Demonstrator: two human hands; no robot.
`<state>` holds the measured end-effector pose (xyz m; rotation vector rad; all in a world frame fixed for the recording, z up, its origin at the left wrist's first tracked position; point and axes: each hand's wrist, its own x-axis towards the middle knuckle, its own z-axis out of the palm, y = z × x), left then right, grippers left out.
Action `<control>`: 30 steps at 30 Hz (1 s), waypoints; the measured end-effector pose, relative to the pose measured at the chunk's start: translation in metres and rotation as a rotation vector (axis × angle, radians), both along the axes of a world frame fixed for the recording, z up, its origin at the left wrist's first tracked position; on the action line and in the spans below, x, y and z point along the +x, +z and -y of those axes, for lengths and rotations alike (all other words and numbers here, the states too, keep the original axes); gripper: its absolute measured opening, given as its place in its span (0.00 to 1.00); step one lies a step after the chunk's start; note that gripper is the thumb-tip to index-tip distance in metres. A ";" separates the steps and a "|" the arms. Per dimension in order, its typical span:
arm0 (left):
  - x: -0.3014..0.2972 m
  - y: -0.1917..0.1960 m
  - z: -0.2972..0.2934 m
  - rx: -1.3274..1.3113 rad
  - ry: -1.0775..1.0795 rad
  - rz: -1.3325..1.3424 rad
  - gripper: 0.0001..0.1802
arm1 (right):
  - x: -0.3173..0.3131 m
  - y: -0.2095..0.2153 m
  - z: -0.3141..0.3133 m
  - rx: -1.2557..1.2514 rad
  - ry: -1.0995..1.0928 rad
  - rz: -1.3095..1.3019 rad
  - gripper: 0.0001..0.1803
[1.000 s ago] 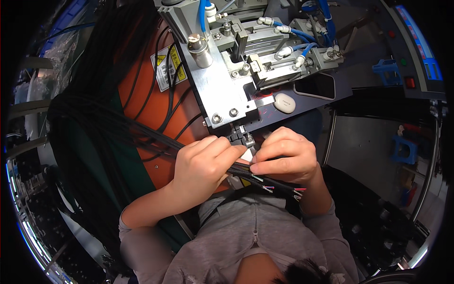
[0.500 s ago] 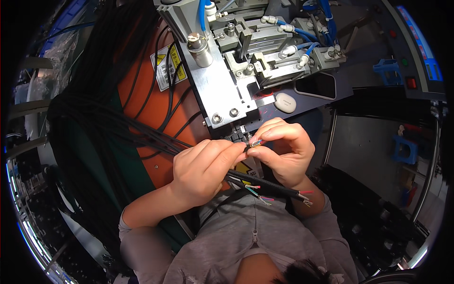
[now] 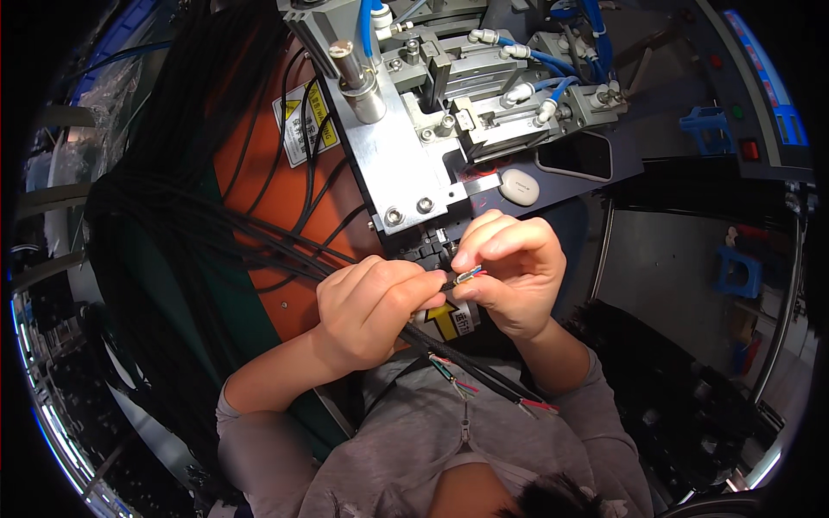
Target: The person repeatedly inserts individual wires from a bundle into a terminal block mounted on a machine. They pull wires from a large bundle, align the stripped ends, and push them into the block's slots one by one.
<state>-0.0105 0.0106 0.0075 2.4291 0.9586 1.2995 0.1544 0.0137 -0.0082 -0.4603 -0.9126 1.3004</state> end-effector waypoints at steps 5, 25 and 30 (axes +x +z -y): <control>0.001 0.000 0.000 0.021 0.012 0.019 0.12 | 0.007 -0.001 -0.003 0.238 -0.119 0.381 0.17; 0.001 -0.002 0.000 0.064 0.054 -0.069 0.13 | 0.011 0.005 -0.004 0.011 -0.021 0.421 0.11; 0.004 0.001 0.001 -0.017 0.104 -0.142 0.16 | 0.022 0.010 -0.010 0.320 -0.261 0.935 0.10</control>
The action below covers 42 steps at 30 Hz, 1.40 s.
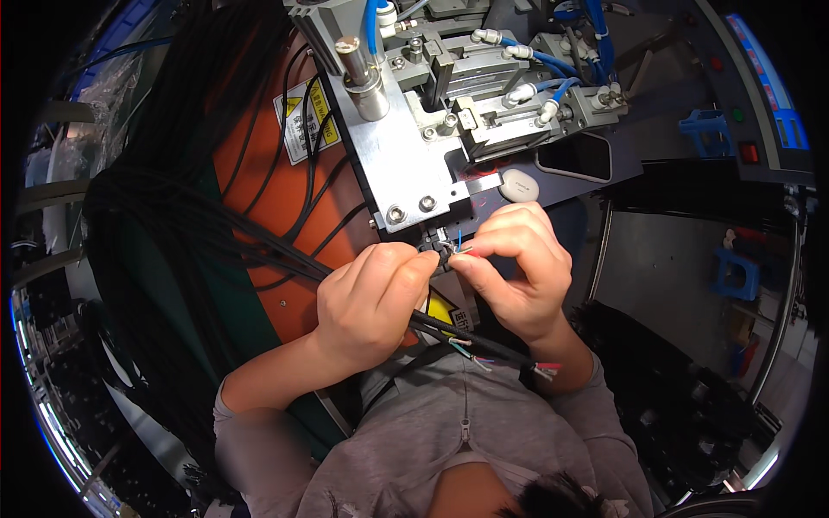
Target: The person repeatedly inserts individual wires from a bundle into a terminal block mounted on a machine. They pull wires from a large bundle, align the stripped ends, and push them into the block's slots one by one.
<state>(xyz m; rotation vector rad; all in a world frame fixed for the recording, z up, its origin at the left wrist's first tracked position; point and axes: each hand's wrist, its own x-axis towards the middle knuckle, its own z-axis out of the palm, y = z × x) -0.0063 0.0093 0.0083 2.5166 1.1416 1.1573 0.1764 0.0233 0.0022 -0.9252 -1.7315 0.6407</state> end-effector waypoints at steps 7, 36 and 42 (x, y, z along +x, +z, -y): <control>0.000 0.003 0.006 0.016 -0.012 -0.243 0.21 | 0.025 -0.010 0.000 -0.771 0.238 -0.238 0.07; 0.008 -0.010 0.004 -0.009 0.096 -0.298 0.19 | -0.002 -0.053 0.001 -0.905 0.006 -0.367 0.03; 0.006 -0.007 0.001 -0.020 0.105 -0.329 0.17 | -0.006 -0.043 -0.005 -0.363 -0.041 0.041 0.05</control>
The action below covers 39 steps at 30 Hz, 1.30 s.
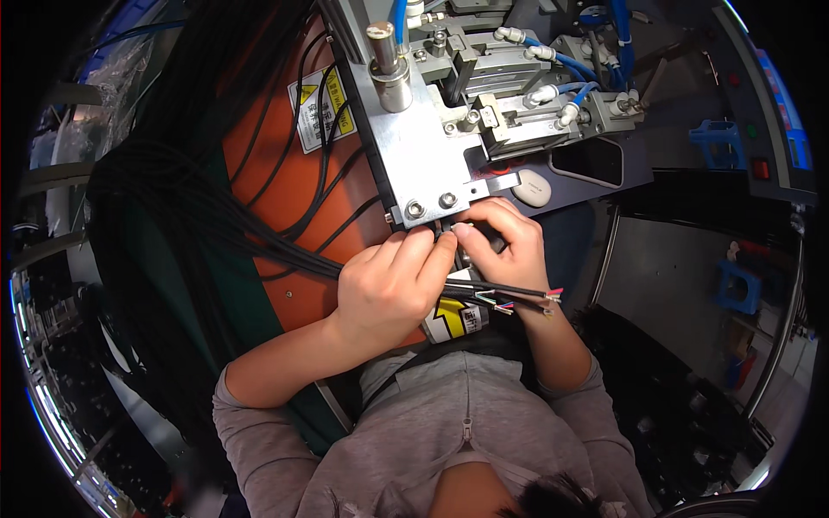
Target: The person repeatedly inserts individual wires from a bundle into a terminal block mounted on a machine. They pull wires from a large bundle, align the stripped ends, and push them into the block's slots one by one.
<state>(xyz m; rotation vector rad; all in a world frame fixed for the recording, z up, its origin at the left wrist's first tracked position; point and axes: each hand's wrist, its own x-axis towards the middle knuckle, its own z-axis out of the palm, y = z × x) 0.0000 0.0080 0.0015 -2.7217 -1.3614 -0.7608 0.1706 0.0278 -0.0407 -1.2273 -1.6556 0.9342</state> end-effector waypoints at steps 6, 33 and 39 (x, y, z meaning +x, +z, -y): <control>-0.002 0.008 0.005 -0.043 0.038 -0.067 0.14 | -0.002 0.006 -0.002 0.417 -0.067 0.145 0.07; -0.013 0.022 -0.004 -0.081 -0.156 0.321 0.16 | -0.008 0.039 0.017 0.035 -0.025 -0.604 0.10; -0.010 0.020 -0.004 -0.019 -0.148 0.387 0.13 | -0.003 0.031 0.008 0.334 0.065 -0.426 0.13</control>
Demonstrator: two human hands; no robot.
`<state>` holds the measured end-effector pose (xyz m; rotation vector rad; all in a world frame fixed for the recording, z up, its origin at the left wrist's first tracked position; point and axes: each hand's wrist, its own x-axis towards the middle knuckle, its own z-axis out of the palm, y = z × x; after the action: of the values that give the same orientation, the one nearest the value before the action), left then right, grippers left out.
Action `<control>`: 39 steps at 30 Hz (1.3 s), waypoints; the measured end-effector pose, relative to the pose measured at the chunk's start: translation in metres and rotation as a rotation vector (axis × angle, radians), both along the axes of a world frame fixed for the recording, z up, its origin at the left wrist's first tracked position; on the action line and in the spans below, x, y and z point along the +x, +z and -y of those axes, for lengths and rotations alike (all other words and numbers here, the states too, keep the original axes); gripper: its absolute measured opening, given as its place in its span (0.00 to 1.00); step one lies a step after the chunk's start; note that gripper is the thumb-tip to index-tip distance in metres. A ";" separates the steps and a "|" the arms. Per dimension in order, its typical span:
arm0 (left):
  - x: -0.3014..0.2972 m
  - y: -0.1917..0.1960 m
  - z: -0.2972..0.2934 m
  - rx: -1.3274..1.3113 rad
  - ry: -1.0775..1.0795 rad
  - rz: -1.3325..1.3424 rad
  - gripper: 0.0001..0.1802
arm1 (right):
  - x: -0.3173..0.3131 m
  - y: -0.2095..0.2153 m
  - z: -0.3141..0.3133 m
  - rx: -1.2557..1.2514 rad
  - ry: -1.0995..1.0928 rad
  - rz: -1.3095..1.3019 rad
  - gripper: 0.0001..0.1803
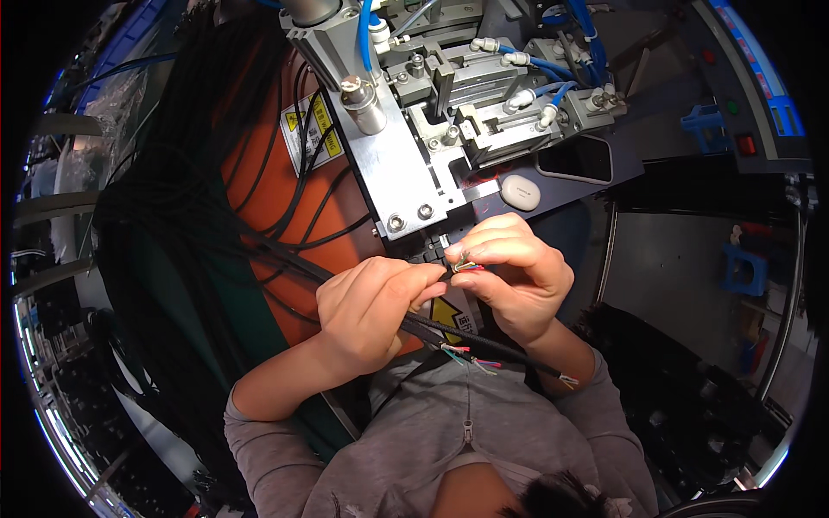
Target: The person repeatedly inserts individual wires from a bundle into a terminal block mounted on a machine. They pull wires from a large bundle, align the stripped ends, and push them into the block's slots one by one.
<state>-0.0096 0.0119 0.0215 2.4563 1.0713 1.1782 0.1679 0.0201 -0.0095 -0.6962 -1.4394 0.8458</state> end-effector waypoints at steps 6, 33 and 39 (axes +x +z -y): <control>0.000 -0.003 -0.001 0.078 0.019 0.006 0.13 | 0.005 0.012 -0.008 0.128 -0.040 0.236 0.10; 0.001 -0.013 -0.001 0.145 0.060 -0.162 0.14 | 0.017 0.027 -0.005 -0.094 0.021 0.514 0.09; -0.001 -0.008 -0.003 0.099 -0.004 -0.181 0.17 | 0.027 0.026 -0.014 -0.250 0.250 0.451 0.08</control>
<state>-0.0107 0.0151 0.0132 2.6834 1.0773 1.0471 0.1948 0.0338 0.0168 -0.9512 -1.8701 1.1241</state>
